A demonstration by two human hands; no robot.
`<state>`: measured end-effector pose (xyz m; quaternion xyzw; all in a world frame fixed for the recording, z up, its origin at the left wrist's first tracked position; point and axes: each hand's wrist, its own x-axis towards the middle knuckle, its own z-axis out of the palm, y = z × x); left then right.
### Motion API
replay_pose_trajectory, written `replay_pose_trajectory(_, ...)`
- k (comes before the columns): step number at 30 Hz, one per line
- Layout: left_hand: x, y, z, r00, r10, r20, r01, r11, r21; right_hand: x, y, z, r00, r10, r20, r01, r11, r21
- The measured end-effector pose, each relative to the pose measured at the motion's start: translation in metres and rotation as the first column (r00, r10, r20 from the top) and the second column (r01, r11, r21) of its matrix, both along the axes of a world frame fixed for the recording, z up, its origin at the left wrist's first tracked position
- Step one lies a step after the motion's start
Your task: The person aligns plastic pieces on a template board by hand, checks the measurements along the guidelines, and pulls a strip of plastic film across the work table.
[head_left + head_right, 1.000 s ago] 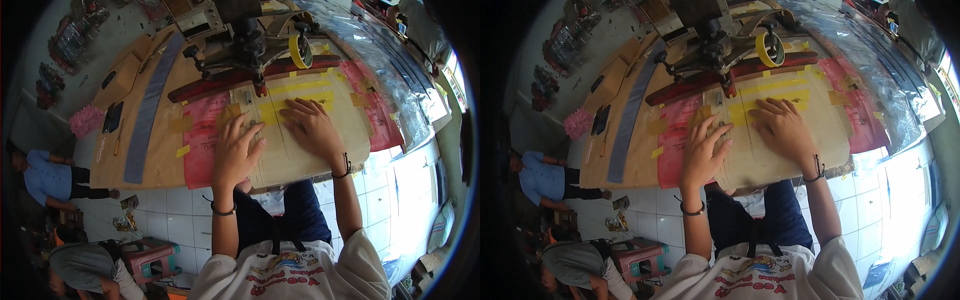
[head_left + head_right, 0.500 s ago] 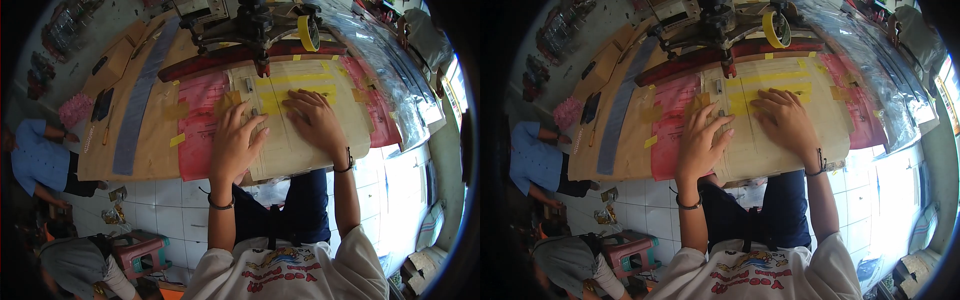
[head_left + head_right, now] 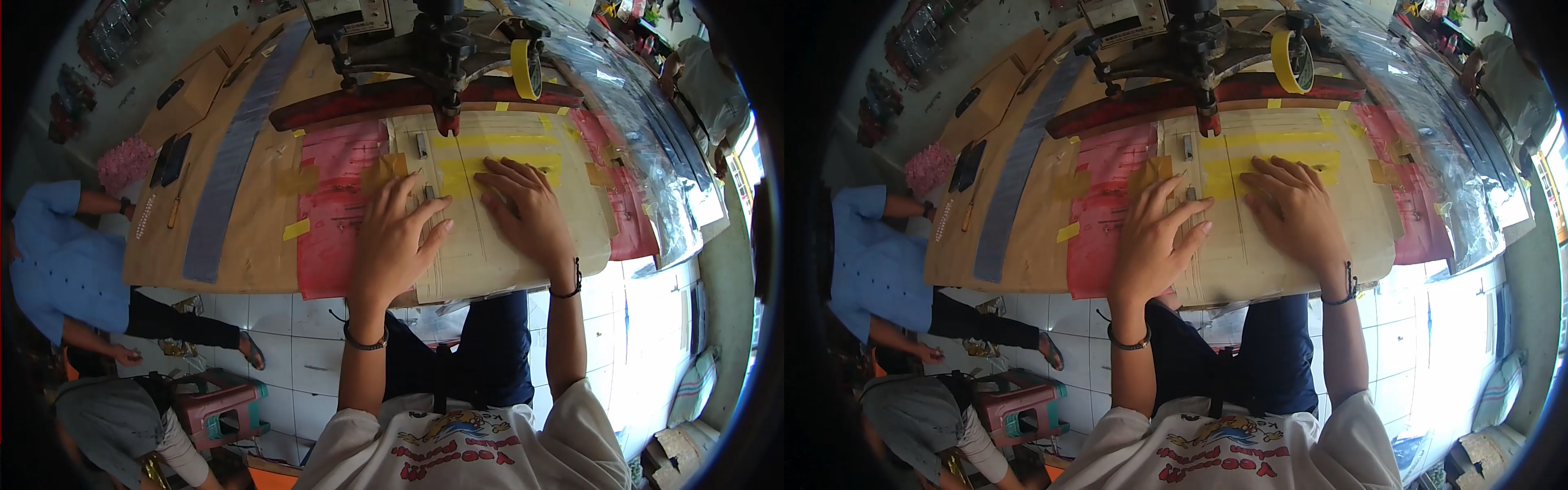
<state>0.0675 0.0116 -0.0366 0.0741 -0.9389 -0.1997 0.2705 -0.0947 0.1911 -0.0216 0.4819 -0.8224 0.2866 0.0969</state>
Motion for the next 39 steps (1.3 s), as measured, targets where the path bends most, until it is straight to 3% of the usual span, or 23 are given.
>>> replay_pose_trajectory(39,-0.0008,0.0036,0.0037,0.999,0.003,0.04,-0.002,1.0,-0.024,-0.0038,0.0013,-0.0048,1.0,0.009,-0.01,-0.009,0.999,0.031)
